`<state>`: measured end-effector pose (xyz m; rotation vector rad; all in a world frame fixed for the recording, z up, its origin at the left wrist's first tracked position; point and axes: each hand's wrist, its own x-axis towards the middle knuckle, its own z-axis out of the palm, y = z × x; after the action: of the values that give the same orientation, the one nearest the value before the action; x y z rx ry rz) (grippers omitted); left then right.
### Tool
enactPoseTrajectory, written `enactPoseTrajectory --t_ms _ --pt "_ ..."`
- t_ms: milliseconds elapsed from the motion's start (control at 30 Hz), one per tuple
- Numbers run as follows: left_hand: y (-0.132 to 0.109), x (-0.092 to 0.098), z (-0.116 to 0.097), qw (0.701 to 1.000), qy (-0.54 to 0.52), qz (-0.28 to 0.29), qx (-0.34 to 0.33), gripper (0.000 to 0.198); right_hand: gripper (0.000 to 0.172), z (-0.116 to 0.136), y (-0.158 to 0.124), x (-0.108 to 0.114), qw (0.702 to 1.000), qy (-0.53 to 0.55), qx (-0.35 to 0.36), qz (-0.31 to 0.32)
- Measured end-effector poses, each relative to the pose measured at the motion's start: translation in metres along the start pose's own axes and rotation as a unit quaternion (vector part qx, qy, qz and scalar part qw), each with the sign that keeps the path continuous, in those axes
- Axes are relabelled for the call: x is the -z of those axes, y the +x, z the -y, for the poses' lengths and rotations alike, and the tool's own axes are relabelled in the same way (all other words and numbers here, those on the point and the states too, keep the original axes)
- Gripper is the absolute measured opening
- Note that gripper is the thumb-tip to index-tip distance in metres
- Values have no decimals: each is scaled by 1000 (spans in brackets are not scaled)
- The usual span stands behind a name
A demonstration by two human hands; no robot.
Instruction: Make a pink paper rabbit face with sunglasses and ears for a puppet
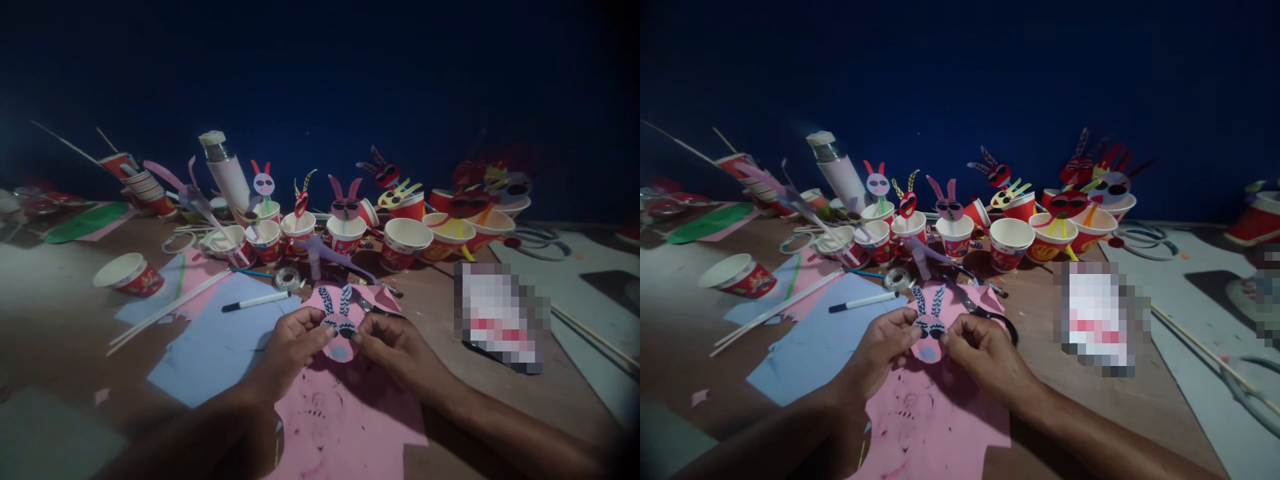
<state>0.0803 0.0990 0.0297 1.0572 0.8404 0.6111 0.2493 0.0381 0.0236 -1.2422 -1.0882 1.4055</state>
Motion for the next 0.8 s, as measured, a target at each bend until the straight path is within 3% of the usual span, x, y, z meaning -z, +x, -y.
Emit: enactPoseTrajectory --t_ms 533,800 --pt "-2 -3 0 999 47 -15 -1 19 34 1 -1 1 1000 -12 -24 -9" --pt "-3 0 4 997 70 12 -9 19 32 -2 1 3 1000 -10 -19 -7"
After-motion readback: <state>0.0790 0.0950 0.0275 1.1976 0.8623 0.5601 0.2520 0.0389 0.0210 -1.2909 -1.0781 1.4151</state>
